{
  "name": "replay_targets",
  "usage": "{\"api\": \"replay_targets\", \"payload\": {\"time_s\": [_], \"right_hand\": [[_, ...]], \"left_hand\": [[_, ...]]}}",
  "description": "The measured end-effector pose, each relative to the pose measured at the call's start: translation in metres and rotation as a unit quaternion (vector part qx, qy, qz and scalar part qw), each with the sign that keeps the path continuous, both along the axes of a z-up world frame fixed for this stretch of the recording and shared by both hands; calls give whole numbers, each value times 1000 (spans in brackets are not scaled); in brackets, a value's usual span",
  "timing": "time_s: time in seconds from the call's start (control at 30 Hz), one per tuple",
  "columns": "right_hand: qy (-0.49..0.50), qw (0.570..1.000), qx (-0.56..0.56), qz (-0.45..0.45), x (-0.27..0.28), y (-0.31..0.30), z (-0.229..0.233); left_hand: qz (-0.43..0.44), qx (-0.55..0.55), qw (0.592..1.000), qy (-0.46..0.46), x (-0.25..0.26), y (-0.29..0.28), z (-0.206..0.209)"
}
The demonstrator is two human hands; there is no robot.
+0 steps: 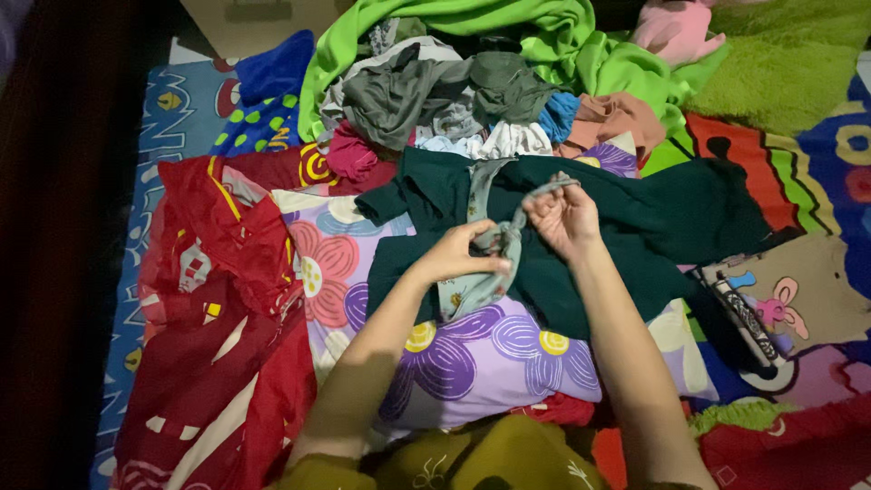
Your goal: The person picks up a pair of green pants from a pile, smooths them out, folds them in half lengthwise, and then folds them into a smaller rectangle before placing them on a separate stack.
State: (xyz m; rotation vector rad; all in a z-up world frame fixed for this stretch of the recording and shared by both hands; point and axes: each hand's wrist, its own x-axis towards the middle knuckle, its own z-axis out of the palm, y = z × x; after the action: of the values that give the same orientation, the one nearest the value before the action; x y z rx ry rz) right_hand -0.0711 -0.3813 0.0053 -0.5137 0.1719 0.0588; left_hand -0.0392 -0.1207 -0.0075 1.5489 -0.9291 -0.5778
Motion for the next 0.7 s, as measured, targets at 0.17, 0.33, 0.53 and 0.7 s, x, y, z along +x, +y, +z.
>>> {"api": "replay_targets", "payload": {"time_s": [0.17, 0.33, 0.53, 0.7], "right_hand": [[89, 994, -63, -16, -21, 42, 62], [-136, 975, -160, 69, -20, 36, 19], [-170, 754, -616, 151, -38, 71, 19], [-141, 821, -553, -11, -43, 94, 53]], "left_hand": [[14, -129, 974, 186, 8, -9, -13], [68, -237, 929, 277, 10, -4, -19], [165, -338, 866, 331, 4, -5, -6], [421, -203, 857, -218, -20, 7, 39]]}}
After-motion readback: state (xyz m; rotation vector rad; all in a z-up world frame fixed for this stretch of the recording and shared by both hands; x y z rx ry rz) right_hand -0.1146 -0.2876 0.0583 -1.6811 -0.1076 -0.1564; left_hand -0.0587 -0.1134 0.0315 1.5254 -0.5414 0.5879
